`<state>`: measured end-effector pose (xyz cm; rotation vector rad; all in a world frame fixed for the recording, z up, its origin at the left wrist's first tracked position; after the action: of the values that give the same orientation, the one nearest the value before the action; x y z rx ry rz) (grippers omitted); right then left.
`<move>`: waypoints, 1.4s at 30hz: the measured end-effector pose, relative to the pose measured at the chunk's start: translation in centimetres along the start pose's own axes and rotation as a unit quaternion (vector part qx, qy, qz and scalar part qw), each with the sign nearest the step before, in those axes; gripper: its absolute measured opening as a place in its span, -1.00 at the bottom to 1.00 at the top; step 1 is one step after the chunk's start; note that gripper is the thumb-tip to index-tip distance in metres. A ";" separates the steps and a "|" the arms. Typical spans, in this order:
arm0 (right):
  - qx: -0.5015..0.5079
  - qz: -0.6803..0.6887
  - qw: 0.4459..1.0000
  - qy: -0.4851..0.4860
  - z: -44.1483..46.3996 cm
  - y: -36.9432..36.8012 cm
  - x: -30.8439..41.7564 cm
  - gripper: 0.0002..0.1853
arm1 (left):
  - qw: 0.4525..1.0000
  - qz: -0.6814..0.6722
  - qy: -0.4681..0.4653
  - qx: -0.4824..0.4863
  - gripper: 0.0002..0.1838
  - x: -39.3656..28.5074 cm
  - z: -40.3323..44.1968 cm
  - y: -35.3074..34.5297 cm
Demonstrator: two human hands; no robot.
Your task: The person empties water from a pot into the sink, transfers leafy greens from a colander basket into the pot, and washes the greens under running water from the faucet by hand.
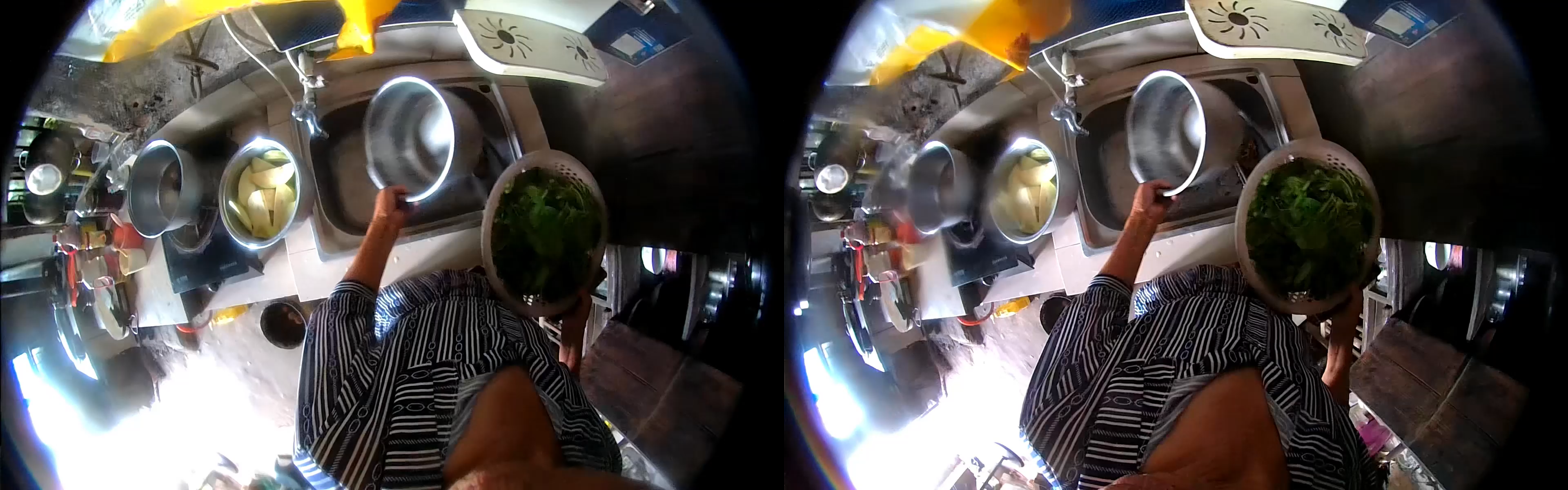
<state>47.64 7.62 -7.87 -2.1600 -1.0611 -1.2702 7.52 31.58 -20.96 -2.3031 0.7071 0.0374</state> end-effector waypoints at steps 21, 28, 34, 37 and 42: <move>0.171 -0.321 0.729 0.580 5.0 -18.3 9.1 -0.58 | 0.923 0.318 -0.184 -0.110 -0.59 -4.7 -12.6 0.0; 0.209 -0.381 0.674 0.597 5.5 -20.9 11.6 -0.51 | 0.549 0.613 -0.557 0.113 -0.29 -3.8 -17.2 -12.6; 0.191 -0.240 0.913 0.270 0.7 -22.4 12.6 -0.77 | 0.669 0.685 -0.276 0.089 0.37 2.0 -9.3 -14.4; 0.186 -0.279 0.901 0.276 1.7 -21.7 11.9 -0.77 | 0.656 0.697 -0.275 0.093 0.38 3.9 -8.9 -14.9; 0.219 -0.384 0.839 0.318 2.9 -18.2 10.2 -0.70 | 0.546 0.756 -0.344 0.105 0.30 6.7 -10.6 -15.5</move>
<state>37.98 25.04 -0.89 -0.8373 -1.7379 -1.6707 19.14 30.67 -4.81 -0.6089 1.8015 1.4265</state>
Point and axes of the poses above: each hand's wrist, its own z-axis towards the middle knuckle, its own y-axis out of the back of the hand, x = y × z, the point moved 4 cm from there along z, towards the middle knuckle, and after that the axes turned 10 degrees about -z, right-handed, at the moved point
